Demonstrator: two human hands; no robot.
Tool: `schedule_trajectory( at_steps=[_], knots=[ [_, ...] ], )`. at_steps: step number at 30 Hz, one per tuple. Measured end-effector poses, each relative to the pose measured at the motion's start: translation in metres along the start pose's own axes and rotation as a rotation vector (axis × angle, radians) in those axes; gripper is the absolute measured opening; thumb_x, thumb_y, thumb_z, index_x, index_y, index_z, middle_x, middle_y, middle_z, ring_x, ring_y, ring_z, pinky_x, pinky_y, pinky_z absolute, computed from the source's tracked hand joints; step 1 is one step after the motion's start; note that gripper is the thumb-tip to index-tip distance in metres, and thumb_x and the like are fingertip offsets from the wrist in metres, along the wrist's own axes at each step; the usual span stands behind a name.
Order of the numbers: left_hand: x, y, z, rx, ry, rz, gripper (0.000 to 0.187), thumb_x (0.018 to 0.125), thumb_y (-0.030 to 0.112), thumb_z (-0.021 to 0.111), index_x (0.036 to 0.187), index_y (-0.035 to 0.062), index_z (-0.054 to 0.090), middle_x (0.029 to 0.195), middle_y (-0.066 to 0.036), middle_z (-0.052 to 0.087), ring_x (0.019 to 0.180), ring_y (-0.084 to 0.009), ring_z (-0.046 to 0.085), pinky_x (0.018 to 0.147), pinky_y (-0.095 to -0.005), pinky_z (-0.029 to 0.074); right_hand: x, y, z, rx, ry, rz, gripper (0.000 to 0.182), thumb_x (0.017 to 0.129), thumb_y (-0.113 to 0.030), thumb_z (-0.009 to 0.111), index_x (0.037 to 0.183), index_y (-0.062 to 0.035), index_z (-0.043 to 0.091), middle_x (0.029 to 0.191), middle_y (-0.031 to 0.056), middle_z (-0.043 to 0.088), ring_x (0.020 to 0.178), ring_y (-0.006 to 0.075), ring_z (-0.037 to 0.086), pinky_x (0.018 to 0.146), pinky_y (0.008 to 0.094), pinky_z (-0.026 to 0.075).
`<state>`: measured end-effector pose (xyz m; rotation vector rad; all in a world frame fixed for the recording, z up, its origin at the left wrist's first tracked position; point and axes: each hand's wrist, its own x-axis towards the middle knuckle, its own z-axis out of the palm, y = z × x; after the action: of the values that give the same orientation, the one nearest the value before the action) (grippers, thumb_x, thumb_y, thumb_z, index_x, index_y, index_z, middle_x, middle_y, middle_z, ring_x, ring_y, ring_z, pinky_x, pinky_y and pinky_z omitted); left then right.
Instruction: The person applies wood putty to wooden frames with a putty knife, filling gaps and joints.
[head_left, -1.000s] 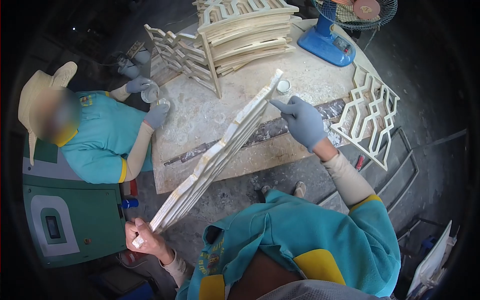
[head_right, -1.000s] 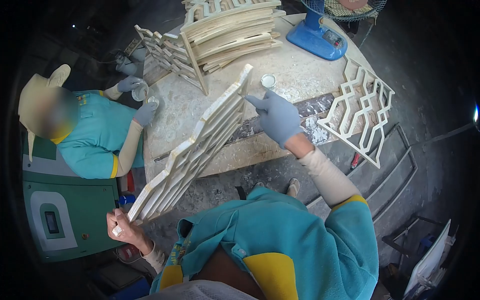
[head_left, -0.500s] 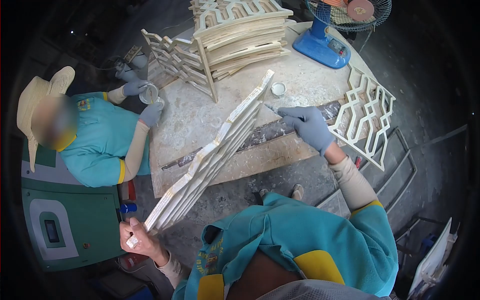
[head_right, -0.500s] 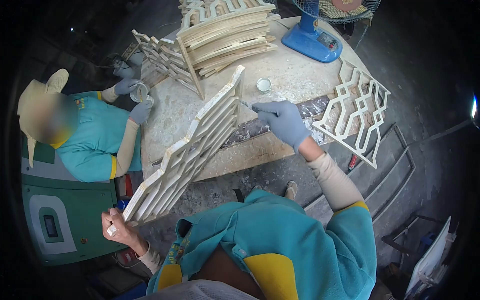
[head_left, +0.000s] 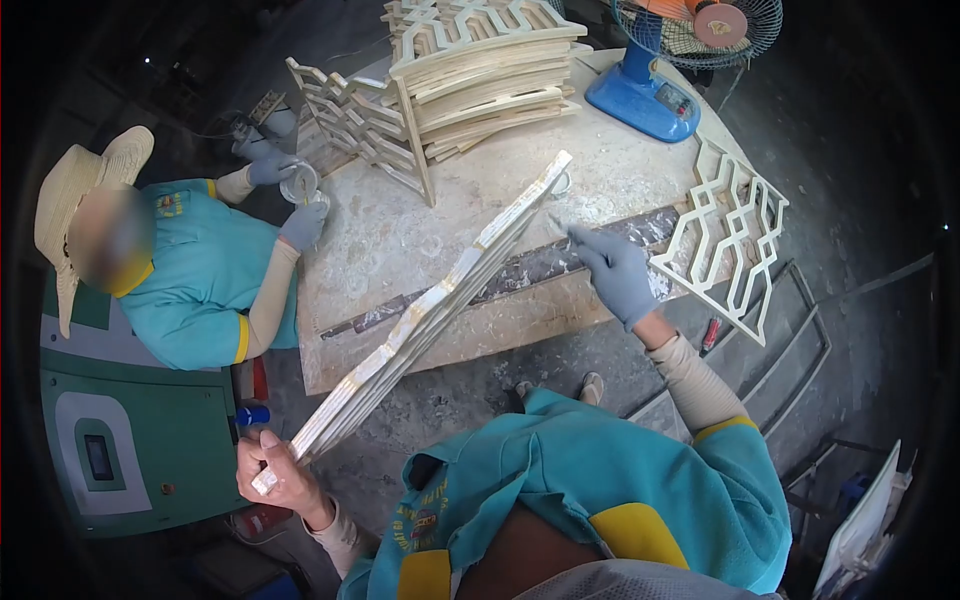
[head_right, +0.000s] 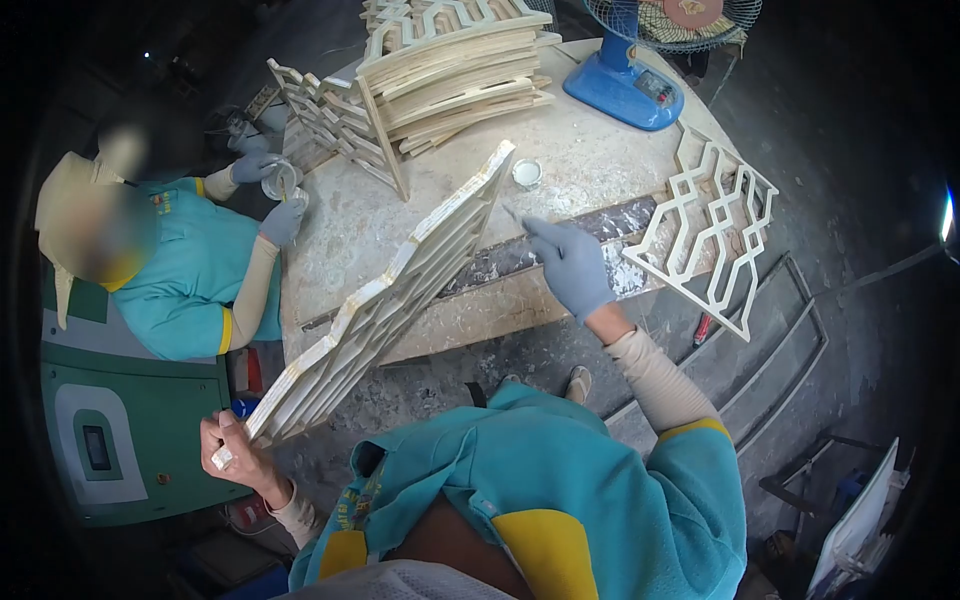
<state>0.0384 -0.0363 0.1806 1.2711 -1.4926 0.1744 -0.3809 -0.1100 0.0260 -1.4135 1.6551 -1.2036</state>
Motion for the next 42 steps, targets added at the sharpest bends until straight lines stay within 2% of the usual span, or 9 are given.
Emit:
schedule_trajectory(
  at_steps=[2, 8, 14, 17, 19, 22, 35, 38, 42],
  knots=[
    [0.000, 0.003, 0.001, -0.004, -0.001, 0.024, 0.044, 0.093, 0.019, 0.066, 0.059, 0.0019, 0.043, 0.050, -0.005, 0.042, 0.050, -0.0135, 0.037, 0.051, -0.0313, 0.031, 0.004, -0.027, -0.004, -0.378, 0.192, -0.346, 0.030, 0.087, -0.009, 0.061, 0.116, -0.0125, 0.070, 0.081, 0.0131, 0.063, 0.066, 0.0321, 0.063, 0.059, 0.0412, 0.052],
    [0.004, 0.011, 0.003, -0.026, -0.018, 0.113, 0.044, 0.093, 0.018, 0.065, 0.059, 0.0009, 0.043, 0.049, -0.006, 0.042, 0.047, -0.0145, 0.037, 0.048, -0.0318, 0.029, 0.002, -0.047, 0.000, -0.756, 0.150, -0.402, 0.037, 0.080, -0.002, 0.059, 0.113, -0.0162, 0.067, 0.083, 0.0100, 0.061, 0.071, 0.0329, 0.064, 0.060, 0.0429, 0.052],
    [0.006, 0.019, 0.005, -0.094, -0.067, 0.069, 0.040, 0.093, 0.015, 0.063, 0.061, 0.0002, 0.045, 0.050, -0.007, 0.042, 0.046, -0.0142, 0.038, 0.047, -0.0320, 0.028, -0.020, -0.045, -0.013, -0.510, 0.043, -0.498, 0.043, 0.078, 0.001, 0.058, 0.114, -0.0177, 0.070, 0.083, 0.0084, 0.062, 0.072, 0.0323, 0.064, 0.060, 0.0409, 0.053],
    [0.007, 0.019, 0.008, -0.096, -0.077, 0.145, 0.040, 0.094, 0.010, 0.061, 0.062, 0.0033, 0.038, 0.054, -0.003, 0.040, 0.052, -0.0089, 0.033, 0.049, -0.0285, 0.024, -0.015, -0.025, -0.008, -0.500, 0.214, -0.386, 0.042, 0.079, 0.000, 0.060, 0.114, -0.0194, 0.071, 0.087, 0.0087, 0.064, 0.073, 0.0320, 0.065, 0.062, 0.0405, 0.053],
    [0.010, 0.027, 0.009, -0.093, -0.080, 0.121, 0.039, 0.094, 0.009, 0.062, 0.062, 0.0037, 0.038, 0.055, -0.003, 0.041, 0.052, -0.0089, 0.033, 0.049, -0.0286, 0.025, -0.025, -0.035, -0.001, -0.402, 0.065, -0.615, 0.035, 0.082, -0.002, 0.062, 0.112, -0.0164, 0.072, 0.085, 0.0091, 0.065, 0.074, 0.0315, 0.065, 0.062, 0.0397, 0.052],
    [0.015, 0.031, 0.011, -0.103, -0.094, 0.094, 0.038, 0.092, 0.007, 0.063, 0.063, 0.0041, 0.039, 0.055, -0.003, 0.042, 0.052, -0.0091, 0.034, 0.049, -0.0294, 0.026, -0.054, -0.063, 0.002, -0.242, -0.255, -0.511, 0.026, 0.085, -0.006, 0.069, 0.111, -0.0090, 0.073, 0.079, 0.0131, 0.061, 0.066, 0.0310, 0.062, 0.061, 0.0392, 0.049],
    [0.073, 0.114, 0.069, -0.250, -0.346, 0.342, 0.039, 0.082, 0.011, 0.077, 0.060, 0.0049, 0.045, 0.052, -0.006, 0.042, 0.040, -0.0179, 0.037, 0.043, -0.0319, 0.031, -0.050, -0.189, 0.010, -0.264, -0.074, -0.739, 0.048, 0.077, -0.009, 0.081, 0.122, -0.0108, 0.067, 0.075, 0.0101, 0.058, 0.060, 0.0245, 0.056, 0.055, 0.0334, 0.044],
    [0.086, 0.112, 0.077, -0.197, -0.378, 0.410, 0.033, 0.080, 0.021, 0.082, 0.067, 0.0044, 0.056, 0.060, -0.008, 0.053, 0.050, -0.0173, 0.050, 0.047, -0.0325, 0.037, -0.033, -0.178, 0.020, -0.310, 0.096, -0.794, 0.035, 0.078, -0.021, 0.079, 0.109, -0.0129, 0.066, 0.078, 0.0081, 0.060, 0.062, 0.0298, 0.062, 0.054, 0.0396, 0.046],
    [0.094, 0.105, 0.077, -0.090, -0.084, 0.629, 0.033, 0.082, 0.031, 0.080, 0.093, 0.0028, 0.065, 0.081, -0.009, 0.064, 0.082, -0.0218, 0.059, 0.074, -0.0372, 0.046, -0.018, -0.173, 0.019, -0.270, 0.141, -0.798, 0.021, 0.080, -0.021, 0.079, 0.092, -0.0078, 0.068, 0.070, 0.0082, 0.058, 0.056, 0.0272, 0.058, 0.052, 0.0383, 0.044]
  ],
)
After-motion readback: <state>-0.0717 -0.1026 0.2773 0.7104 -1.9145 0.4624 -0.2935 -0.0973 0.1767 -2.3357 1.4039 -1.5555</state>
